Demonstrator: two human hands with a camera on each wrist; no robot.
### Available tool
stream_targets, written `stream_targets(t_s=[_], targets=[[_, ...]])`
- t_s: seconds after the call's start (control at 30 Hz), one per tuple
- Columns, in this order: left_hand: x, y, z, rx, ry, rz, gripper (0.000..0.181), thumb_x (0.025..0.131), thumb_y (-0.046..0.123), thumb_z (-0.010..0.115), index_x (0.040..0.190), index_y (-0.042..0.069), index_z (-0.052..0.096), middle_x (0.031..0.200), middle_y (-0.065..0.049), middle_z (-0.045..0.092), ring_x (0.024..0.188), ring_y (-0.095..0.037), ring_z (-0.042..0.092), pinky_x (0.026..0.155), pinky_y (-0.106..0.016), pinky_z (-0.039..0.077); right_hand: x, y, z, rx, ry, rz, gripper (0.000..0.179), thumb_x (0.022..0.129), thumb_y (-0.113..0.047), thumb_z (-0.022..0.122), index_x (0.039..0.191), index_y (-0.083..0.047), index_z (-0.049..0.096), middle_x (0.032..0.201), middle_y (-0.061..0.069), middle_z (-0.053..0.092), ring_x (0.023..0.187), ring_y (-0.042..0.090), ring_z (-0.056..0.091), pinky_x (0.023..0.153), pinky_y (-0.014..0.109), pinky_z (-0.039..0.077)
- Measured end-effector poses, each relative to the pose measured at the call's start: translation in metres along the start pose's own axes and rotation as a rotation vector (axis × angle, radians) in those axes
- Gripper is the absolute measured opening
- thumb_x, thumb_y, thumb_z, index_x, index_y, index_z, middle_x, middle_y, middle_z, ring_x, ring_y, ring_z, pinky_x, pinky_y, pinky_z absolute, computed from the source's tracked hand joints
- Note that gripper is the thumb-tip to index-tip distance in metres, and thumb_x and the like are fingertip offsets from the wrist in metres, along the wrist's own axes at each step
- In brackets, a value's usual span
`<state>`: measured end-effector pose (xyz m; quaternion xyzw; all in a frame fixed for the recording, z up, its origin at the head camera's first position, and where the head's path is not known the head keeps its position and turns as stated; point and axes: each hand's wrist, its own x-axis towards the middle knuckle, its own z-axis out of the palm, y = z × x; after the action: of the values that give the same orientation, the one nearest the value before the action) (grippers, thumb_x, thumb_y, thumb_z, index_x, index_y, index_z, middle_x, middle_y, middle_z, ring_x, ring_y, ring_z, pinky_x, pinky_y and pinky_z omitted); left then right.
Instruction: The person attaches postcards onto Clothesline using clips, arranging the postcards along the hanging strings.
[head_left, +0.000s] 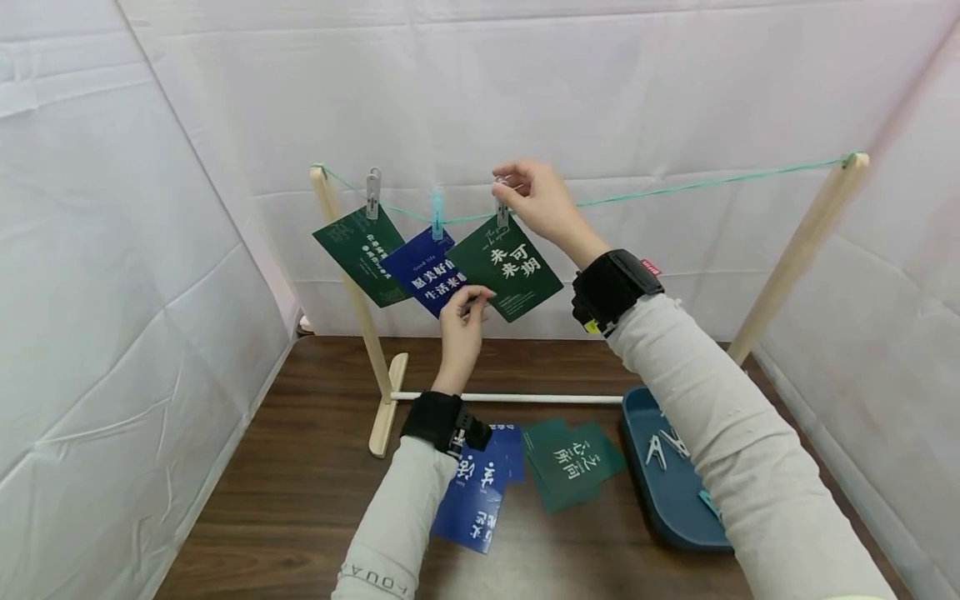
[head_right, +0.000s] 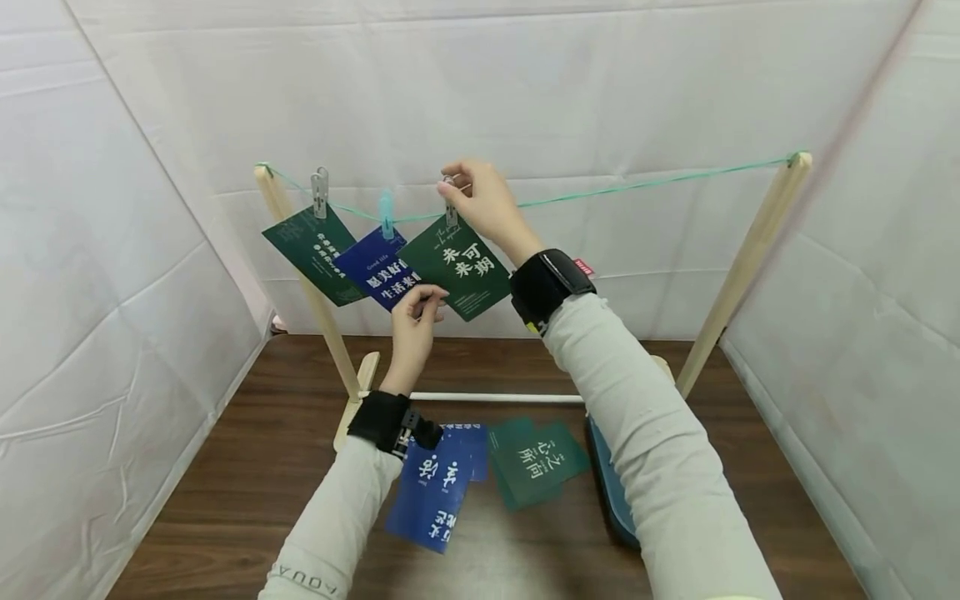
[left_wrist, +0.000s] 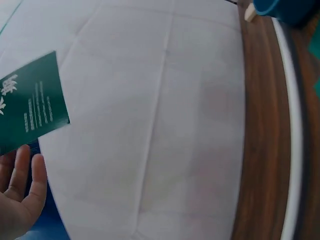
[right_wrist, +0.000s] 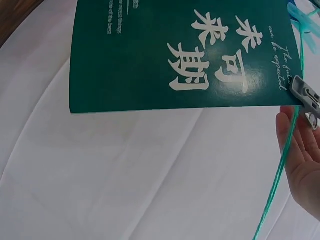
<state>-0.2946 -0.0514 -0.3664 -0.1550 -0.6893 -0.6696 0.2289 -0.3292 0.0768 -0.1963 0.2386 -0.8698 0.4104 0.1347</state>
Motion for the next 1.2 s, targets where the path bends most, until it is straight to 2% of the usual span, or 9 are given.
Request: stream_targets(t_s=[0.13, 0.27, 0.37, 0.53, 0.67, 0.8, 1.0, 1.1, 1.2], targets=[[-0.013, -0.005, -0.001, 0.0, -0.015, -0.033, 0.018, 0.097, -0.001, 0.046, 0.099, -0.009, 0.062, 0.105, -0.028, 0.062, 0.102, -0.037, 0.062, 0.086, -0.037, 0.053, -0.002, 0.002, 0.003, -0.007, -0.012, 0.01, 0.038, 0.097, -0.016, 0.052, 0.132, 0.001, 0.05, 0.123, 0.024, 0.058, 0.112, 0.033, 0.056, 0.098, 0.039, 0.045], [-0.025, -0.013, 0.0, 0.064, -0.033, -0.154, 0.022, 0.095, -0.01, 0.037, 0.104, -0.005, 0.057, 0.112, -0.023, 0.063, 0.105, -0.035, 0.061, 0.081, -0.034, 0.052, -0.005, 0.008, 0.005, 0.033, 0.001, 0.002, 0.044, 0.097, -0.019, 0.053, 0.137, -0.001, 0.045, 0.13, 0.021, 0.054, 0.121, 0.03, 0.052, 0.104, 0.037, 0.041], [-0.033, -0.024, 0.004, 0.094, -0.025, -0.246, 0.026, 0.094, -0.013, 0.033, 0.106, -0.002, 0.053, 0.113, -0.02, 0.063, 0.104, -0.035, 0.061, 0.08, -0.039, 0.051, -0.009, 0.01, 0.006, 0.075, 0.079, -0.048, 0.044, 0.097, -0.02, 0.054, 0.136, -0.001, 0.046, 0.134, 0.019, 0.051, 0.127, 0.027, 0.047, 0.109, 0.035, 0.036], [-0.05, -0.036, 0.012, 0.123, -0.014, -0.25, 0.028, 0.088, -0.017, 0.035, 0.1, -0.002, 0.055, 0.102, -0.021, 0.066, 0.094, -0.036, 0.063, 0.079, -0.039, 0.052, -0.027, 0.014, 0.006, 0.138, 0.265, -0.185, 0.033, 0.095, -0.015, 0.054, 0.124, 0.003, 0.054, 0.126, 0.018, 0.056, 0.12, 0.024, 0.05, 0.104, 0.032, 0.04], [-0.063, -0.042, 0.023, 0.126, -0.075, -0.248, 0.028, 0.085, -0.018, 0.036, 0.097, -0.004, 0.057, 0.095, -0.023, 0.067, 0.091, -0.036, 0.064, 0.078, -0.033, 0.052, -0.043, 0.026, 0.006, 0.156, 0.328, -0.262, 0.024, 0.095, -0.01, 0.052, 0.111, 0.006, 0.06, 0.11, 0.02, 0.061, 0.104, 0.024, 0.055, 0.093, 0.031, 0.044], [-0.076, -0.044, 0.046, 0.101, -0.135, -0.267, 0.025, 0.085, -0.017, 0.04, 0.098, -0.005, 0.058, 0.093, -0.024, 0.068, 0.09, -0.038, 0.065, 0.072, -0.024, 0.05, -0.059, 0.046, 0.005, 0.13, 0.322, -0.26, 0.019, 0.094, -0.007, 0.052, 0.103, 0.006, 0.062, 0.103, 0.019, 0.063, 0.098, 0.02, 0.054, 0.088, 0.028, 0.043], [-0.1, -0.046, 0.098, 0.015, -0.245, -0.24, 0.022, 0.086, -0.014, 0.045, 0.1, -0.004, 0.059, 0.093, -0.023, 0.067, 0.086, -0.033, 0.064, 0.066, -0.016, 0.047, -0.09, 0.09, -0.005, 0.033, 0.284, -0.2, 0.015, 0.094, -0.005, 0.054, 0.099, 0.005, 0.064, 0.097, 0.019, 0.064, 0.09, 0.0, 0.051, 0.084, 0.019, 0.042], [-0.113, -0.049, 0.121, -0.006, -0.321, -0.195, 0.02, 0.088, -0.011, 0.047, 0.1, -0.001, 0.059, 0.093, -0.02, 0.067, 0.086, -0.031, 0.064, 0.068, -0.015, 0.048, -0.11, 0.117, -0.01, -0.018, 0.281, -0.162, 0.015, 0.094, -0.002, 0.053, 0.1, 0.007, 0.063, 0.097, 0.021, 0.063, 0.088, -0.008, 0.047, 0.083, 0.016, 0.04], [-0.126, -0.053, 0.138, 0.05, -0.423, -0.12, 0.02, 0.091, -0.006, 0.047, 0.102, 0.003, 0.061, 0.096, -0.014, 0.068, 0.088, -0.023, 0.065, 0.071, -0.014, 0.048, -0.125, 0.146, -0.01, -0.074, 0.296, -0.133, 0.014, 0.093, 0.002, 0.052, 0.101, 0.01, 0.062, 0.097, 0.024, 0.062, 0.087, -0.011, 0.044, 0.082, 0.015, 0.039]])
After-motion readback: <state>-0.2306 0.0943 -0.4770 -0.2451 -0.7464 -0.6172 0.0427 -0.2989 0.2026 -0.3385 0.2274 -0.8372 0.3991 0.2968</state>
